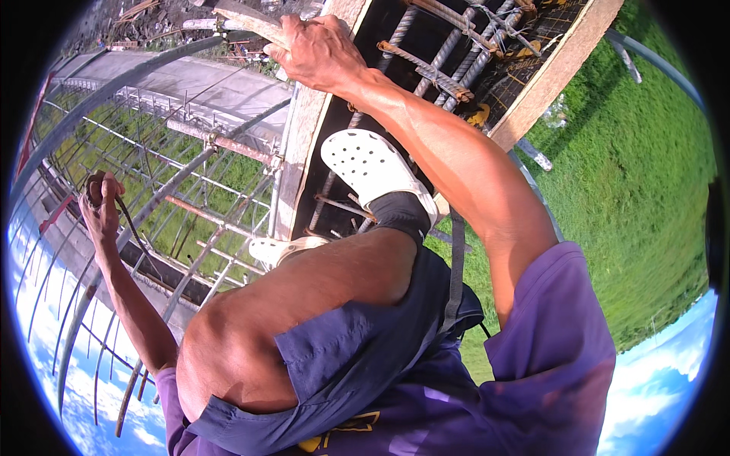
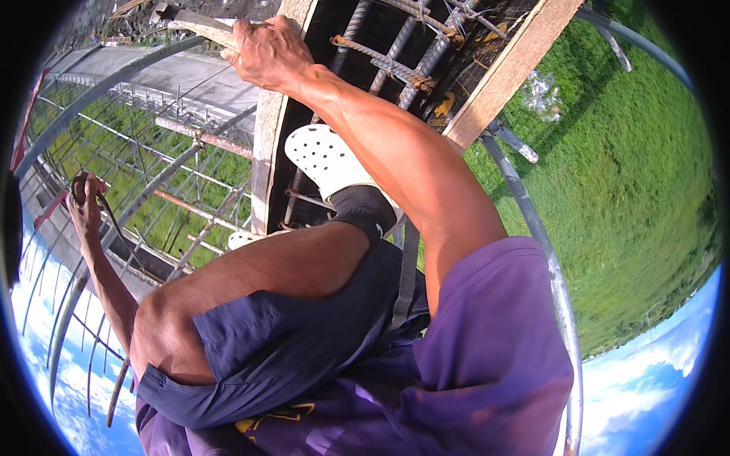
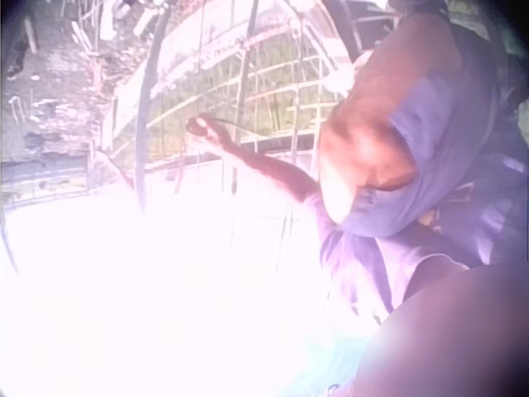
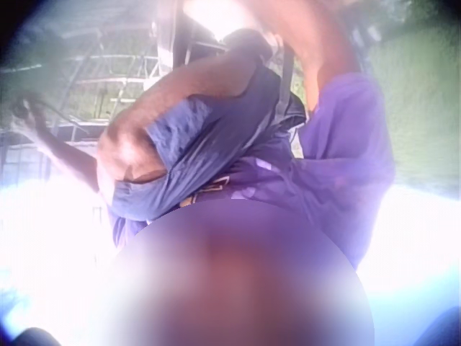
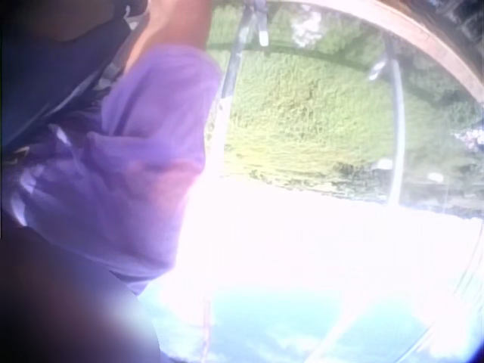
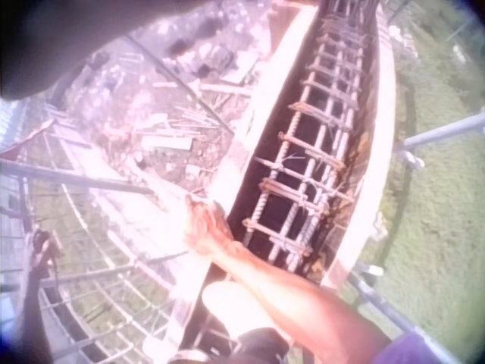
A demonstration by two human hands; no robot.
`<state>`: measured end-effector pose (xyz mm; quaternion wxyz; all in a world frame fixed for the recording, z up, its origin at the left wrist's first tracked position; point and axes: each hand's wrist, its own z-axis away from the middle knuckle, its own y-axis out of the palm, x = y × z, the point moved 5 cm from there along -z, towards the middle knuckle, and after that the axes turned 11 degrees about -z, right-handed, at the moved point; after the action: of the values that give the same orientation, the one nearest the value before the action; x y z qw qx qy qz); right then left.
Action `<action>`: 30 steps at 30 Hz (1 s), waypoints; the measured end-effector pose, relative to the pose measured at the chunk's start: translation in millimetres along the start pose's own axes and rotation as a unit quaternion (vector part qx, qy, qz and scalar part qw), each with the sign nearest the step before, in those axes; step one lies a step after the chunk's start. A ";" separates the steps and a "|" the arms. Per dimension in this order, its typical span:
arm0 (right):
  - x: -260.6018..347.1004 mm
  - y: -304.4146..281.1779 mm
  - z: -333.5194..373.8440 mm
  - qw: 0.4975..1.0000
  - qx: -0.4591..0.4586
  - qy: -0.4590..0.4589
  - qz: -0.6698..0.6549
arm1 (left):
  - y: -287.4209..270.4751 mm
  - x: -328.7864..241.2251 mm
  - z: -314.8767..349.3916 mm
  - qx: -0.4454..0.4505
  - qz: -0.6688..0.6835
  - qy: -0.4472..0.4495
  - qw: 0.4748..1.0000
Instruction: The person stands on a wooden plank on scaffolding and uses a hammer to drive nails into the plank. They repeatedly pick up nails, position them, and strike them with the hammer to secure the plank to the structure.
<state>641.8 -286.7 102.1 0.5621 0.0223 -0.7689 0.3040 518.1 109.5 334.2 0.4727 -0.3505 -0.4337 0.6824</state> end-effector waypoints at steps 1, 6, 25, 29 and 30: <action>-2.2 2.7 -0.7 0.999 0.031 0.027 0.002 | 2.5 4.0 2.8 0.008 -0.069 -0.016 0.997; -5.4 3.4 0.6 0.994 0.078 0.077 -0.024 | 10.8 -2.7 16.7 0.053 -0.183 0.021 0.981; 13.2 -5.7 -4.1 0.980 0.121 0.154 -0.018 | -40.3 69.3 291.3 -0.304 -0.084 -0.292 0.903; 8.8 -3.4 -0.3 0.980 0.121 0.154 -0.022 | 8.9 63.3 352.9 -0.301 0.015 -0.401 0.865; 7.8 -2.8 0.4 0.980 0.124 0.153 -0.007 | 19.9 59.7 368.9 -0.295 0.045 -0.423 0.855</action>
<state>639.6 -286.7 110.0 0.6680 0.0508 -0.6303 0.3924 165.3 66.5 451.2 0.0865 -0.1698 -0.7570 0.6250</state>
